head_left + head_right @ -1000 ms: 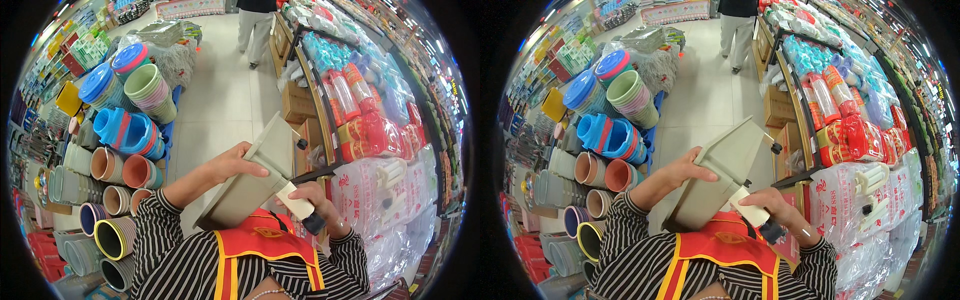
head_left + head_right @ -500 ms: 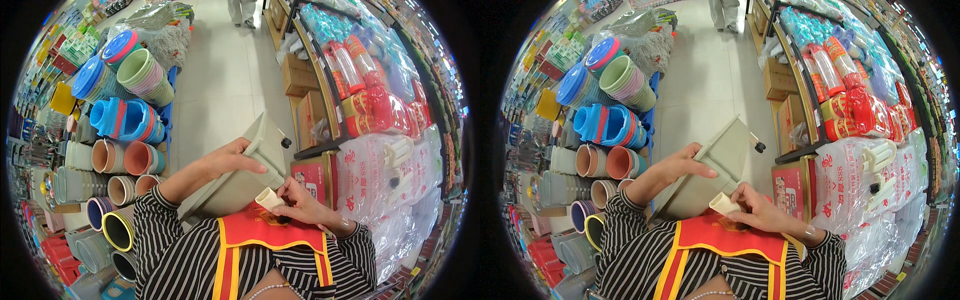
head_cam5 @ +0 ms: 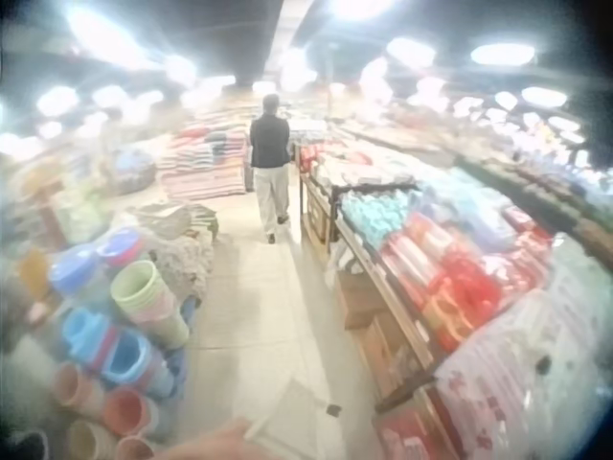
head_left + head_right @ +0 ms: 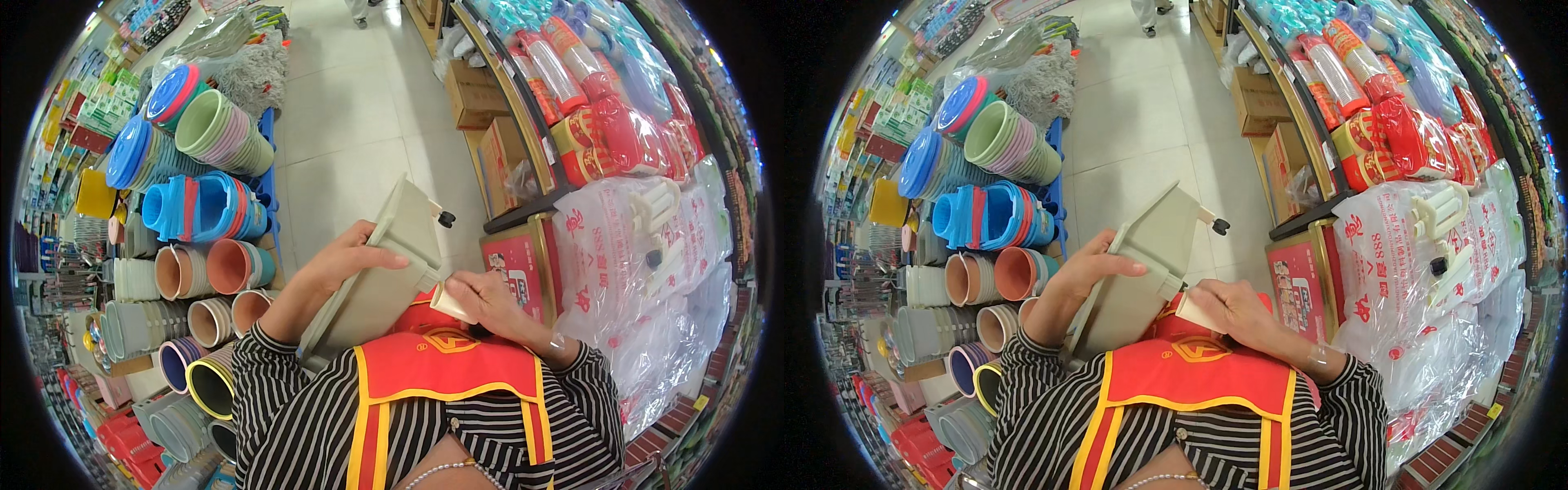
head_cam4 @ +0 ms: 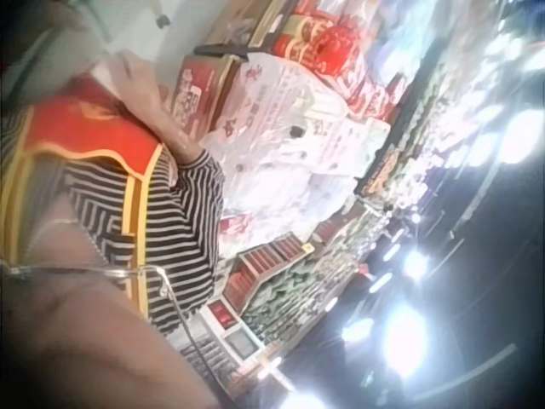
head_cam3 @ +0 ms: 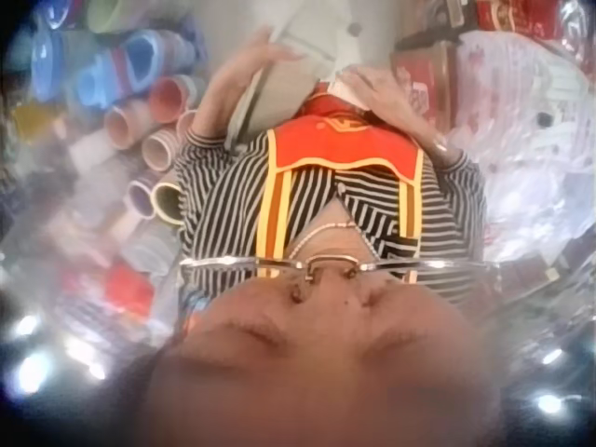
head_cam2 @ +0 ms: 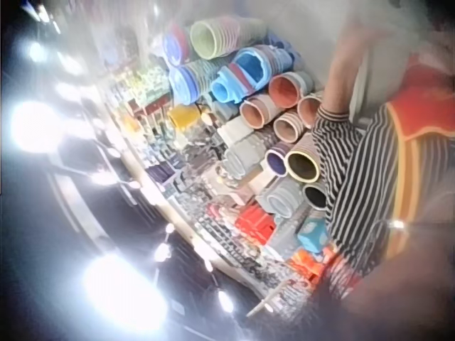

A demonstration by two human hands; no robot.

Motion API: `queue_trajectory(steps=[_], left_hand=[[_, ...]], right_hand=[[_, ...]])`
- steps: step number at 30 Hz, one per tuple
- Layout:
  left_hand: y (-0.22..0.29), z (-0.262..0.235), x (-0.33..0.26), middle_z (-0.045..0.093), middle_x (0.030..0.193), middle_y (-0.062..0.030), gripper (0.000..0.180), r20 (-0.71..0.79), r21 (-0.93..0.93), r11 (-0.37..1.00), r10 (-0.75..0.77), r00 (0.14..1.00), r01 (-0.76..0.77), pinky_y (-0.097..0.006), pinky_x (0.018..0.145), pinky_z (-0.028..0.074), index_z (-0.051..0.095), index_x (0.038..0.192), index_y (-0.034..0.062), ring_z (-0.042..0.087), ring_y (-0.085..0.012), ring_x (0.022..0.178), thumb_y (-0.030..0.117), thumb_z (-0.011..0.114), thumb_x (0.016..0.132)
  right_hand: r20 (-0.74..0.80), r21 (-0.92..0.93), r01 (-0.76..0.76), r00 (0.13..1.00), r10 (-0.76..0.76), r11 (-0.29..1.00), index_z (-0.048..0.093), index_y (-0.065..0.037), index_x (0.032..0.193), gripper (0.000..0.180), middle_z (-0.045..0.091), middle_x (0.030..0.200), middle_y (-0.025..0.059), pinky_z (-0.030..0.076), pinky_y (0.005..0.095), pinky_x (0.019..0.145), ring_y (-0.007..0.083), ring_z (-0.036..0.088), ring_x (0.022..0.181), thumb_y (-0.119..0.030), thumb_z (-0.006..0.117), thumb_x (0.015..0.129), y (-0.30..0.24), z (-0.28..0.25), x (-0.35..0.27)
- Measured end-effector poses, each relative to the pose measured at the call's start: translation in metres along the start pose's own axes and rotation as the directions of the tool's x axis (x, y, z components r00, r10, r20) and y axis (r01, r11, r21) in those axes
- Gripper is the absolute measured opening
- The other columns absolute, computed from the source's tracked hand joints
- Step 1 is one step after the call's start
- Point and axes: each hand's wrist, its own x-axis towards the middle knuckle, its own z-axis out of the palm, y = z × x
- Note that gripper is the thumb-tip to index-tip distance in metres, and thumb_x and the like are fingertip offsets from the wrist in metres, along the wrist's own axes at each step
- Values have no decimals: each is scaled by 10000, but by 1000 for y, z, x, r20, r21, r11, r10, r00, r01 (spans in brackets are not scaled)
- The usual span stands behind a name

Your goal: The person assembles a dustpan by inserting two caster wheels into the base and securing them with black caps. They then hand the assembled dustpan to another person and continue adjusting the wheels.

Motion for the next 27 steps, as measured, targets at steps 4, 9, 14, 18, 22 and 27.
queue_trajectory(steps=[4,9,14,18,22,27], left_hand=[[-11,-2,-2,595,1067,-145,551,-83,-12,999,52,995,-53,-310,863,460,543,1146,-67,577,-195,1002,156,776,700],[-5,-5,0,611,1031,-135,500,69,-13,999,48,996,-48,-304,844,463,572,1110,-63,587,-187,964,148,768,701],[1,4,-6,608,1030,-137,503,3,16,1000,14,1000,-14,-311,859,450,567,1106,-57,579,-200,978,140,767,689],[3,3,-4,560,1112,-163,618,38,6,999,-48,998,48,-349,944,415,482,1176,-53,543,-240,1074,108,785,663],[1,2,-1,556,1111,-167,623,68,-12,999,-40,997,41,-351,946,415,471,1180,-51,544,-246,1073,111,785,667],[0,6,-3,551,1120,-170,632,26,17,999,-36,999,36,-342,941,415,469,1186,-64,543,-247,1070,130,783,674]], right_hand=[[-65,78,-71,995,76,994,604,29,803,357,544,573,52,425,244,434,103,565,470,-233,451,992,0,2,-3],[68,-72,69,996,-64,995,546,9,1083,316,617,779,111,478,324,601,180,612,677,-258,572,916,1,-6,-9],[11,-329,316,944,-331,890,510,-39,1196,460,636,934,153,498,396,690,310,640,769,-177,682,793,15,-3,-10],[73,-589,215,974,-214,779,462,-59,1245,519,627,945,183,506,430,694,365,633,805,-181,674,788,-7,-11,-10],[52,-655,121,992,-116,746,437,-71,1215,458,632,922,197,509,442,670,367,634,789,-177,639,819,-8,-10,-10],[-55,-578,186,963,-265,795,440,-72,1161,437,629,879,194,503,450,650,365,635,754,-206,666,812,9,1,-8]])
